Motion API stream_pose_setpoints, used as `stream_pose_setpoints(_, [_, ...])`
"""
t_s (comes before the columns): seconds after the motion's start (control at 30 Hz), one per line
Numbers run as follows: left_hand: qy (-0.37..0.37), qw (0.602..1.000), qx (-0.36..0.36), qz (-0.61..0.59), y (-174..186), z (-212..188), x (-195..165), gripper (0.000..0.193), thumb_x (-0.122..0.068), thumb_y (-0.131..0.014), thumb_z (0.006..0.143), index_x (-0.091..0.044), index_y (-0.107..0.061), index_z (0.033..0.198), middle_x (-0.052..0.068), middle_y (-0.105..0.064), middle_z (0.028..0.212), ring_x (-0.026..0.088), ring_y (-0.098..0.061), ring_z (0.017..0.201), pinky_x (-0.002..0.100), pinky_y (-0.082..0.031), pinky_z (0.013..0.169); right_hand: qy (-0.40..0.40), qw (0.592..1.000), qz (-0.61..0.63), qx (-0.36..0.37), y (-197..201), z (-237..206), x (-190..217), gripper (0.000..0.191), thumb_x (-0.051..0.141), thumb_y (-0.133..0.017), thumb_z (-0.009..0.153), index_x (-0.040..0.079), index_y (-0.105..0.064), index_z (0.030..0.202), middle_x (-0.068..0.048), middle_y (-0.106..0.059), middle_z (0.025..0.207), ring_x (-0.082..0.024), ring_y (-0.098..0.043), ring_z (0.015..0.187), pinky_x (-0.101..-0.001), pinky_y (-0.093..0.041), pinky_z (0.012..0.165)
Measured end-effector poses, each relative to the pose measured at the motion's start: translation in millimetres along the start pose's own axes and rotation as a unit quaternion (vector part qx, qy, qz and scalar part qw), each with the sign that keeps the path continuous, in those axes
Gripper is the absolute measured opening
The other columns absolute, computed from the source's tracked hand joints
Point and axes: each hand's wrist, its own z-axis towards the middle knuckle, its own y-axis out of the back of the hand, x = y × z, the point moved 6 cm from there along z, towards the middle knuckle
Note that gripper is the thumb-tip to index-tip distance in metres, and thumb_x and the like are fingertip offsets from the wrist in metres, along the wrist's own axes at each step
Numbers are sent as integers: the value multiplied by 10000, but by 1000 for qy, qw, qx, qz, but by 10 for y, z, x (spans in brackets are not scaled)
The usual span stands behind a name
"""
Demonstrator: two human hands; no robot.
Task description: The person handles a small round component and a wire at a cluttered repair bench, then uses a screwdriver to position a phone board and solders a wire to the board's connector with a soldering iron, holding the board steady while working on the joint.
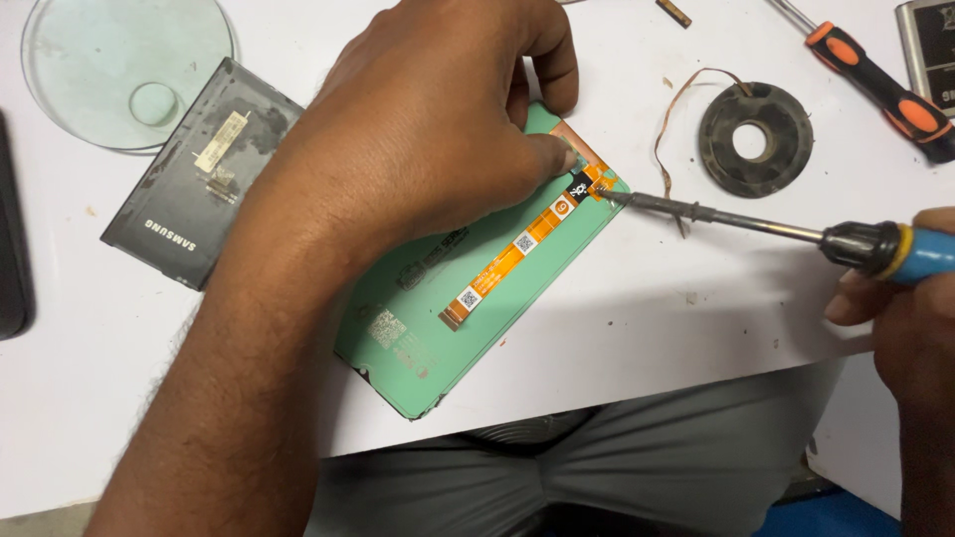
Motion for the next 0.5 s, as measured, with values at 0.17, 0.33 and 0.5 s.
stream_pose_setpoints(0.17, [-21, 1000, -6, -1, 11, 0, 13, 270, -180, -842, 671, -156, -711, 906, 1, -701, 821, 169, -698, 771, 366, -532, 683, -9, 990, 139, 4, -154, -62, -600, 457, 354, -393, 1292, 17, -570, 1038, -83, -630, 737, -110, -636, 604, -225, -500, 524])
stream_pose_setpoints(0.33, [-66, 997, -25, 2, 98, 75, -84, 235, -199, -842, 696, -146, -733, 897, 17, -716, 823, 206, -696, 769, 391, -521, 695, -64, 996, 64, 9, -377, -40, -1228, 412, 330, -449, 1254, -6, -591, 1062, -83, -591, 726, -118, -566, 566, -236, -450, 487])
stream_pose_setpoints(0.5, [44, 998, 50, 9, 103, 200, -34, 217, -210, -808, 709, -175, -737, 911, 4, -723, 760, 195, -706, 726, 384, -530, 696, -81, 995, 51, -16, -426, 20, -1263, 410, 333, -446, 1258, -4, -591, 1074, -87, -596, 745, -123, -573, 578, -239, -457, 499])
